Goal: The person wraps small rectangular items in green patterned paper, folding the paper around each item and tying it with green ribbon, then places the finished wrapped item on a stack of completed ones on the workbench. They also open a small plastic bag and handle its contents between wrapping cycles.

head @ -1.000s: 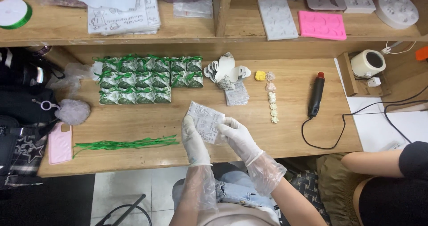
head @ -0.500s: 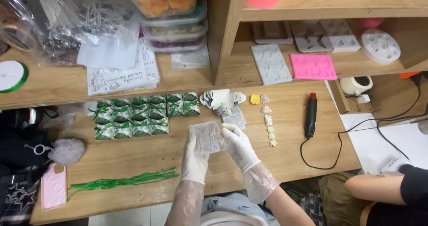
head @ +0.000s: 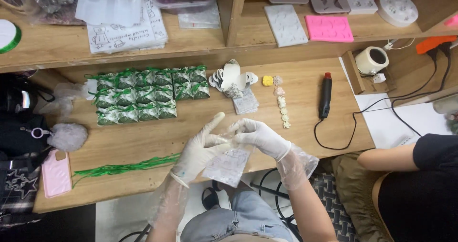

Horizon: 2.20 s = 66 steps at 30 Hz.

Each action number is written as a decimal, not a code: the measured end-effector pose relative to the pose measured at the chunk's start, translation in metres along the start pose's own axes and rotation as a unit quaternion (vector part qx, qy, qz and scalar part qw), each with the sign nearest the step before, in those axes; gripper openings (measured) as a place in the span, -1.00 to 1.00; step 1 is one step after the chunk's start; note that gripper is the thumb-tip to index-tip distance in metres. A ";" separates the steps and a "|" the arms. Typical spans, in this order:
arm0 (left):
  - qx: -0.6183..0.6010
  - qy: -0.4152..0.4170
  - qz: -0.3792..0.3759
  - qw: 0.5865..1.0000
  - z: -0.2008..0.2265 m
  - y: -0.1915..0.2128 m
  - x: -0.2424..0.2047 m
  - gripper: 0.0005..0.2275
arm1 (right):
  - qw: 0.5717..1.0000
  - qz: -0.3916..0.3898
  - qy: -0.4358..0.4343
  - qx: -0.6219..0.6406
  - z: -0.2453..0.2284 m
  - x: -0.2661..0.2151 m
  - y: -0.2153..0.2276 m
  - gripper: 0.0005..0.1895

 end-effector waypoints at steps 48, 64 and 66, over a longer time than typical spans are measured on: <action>0.006 -0.094 0.209 0.973 -0.002 0.017 0.022 -0.87 | 0.979 0.165 0.005 -0.118 -0.034 0.014 -0.011 -0.69; 0.135 -0.043 0.533 0.834 -0.002 0.049 -0.009 -0.85 | 0.995 0.099 -0.018 0.000 0.006 0.021 -0.064 -0.77; -0.105 -0.089 0.504 0.853 -0.023 0.049 -0.002 -0.87 | 0.995 0.087 -0.031 0.046 0.012 0.022 -0.059 -0.77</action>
Point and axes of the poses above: each hand's wrist, its own x-axis towards the middle knuckle, its own y-axis out of the back of the hand, z = x × y, the point moved 4 cm from there along x, towards the middle knuckle, and after that the axes turned 15 degrees about x, right-handed, at the moved point
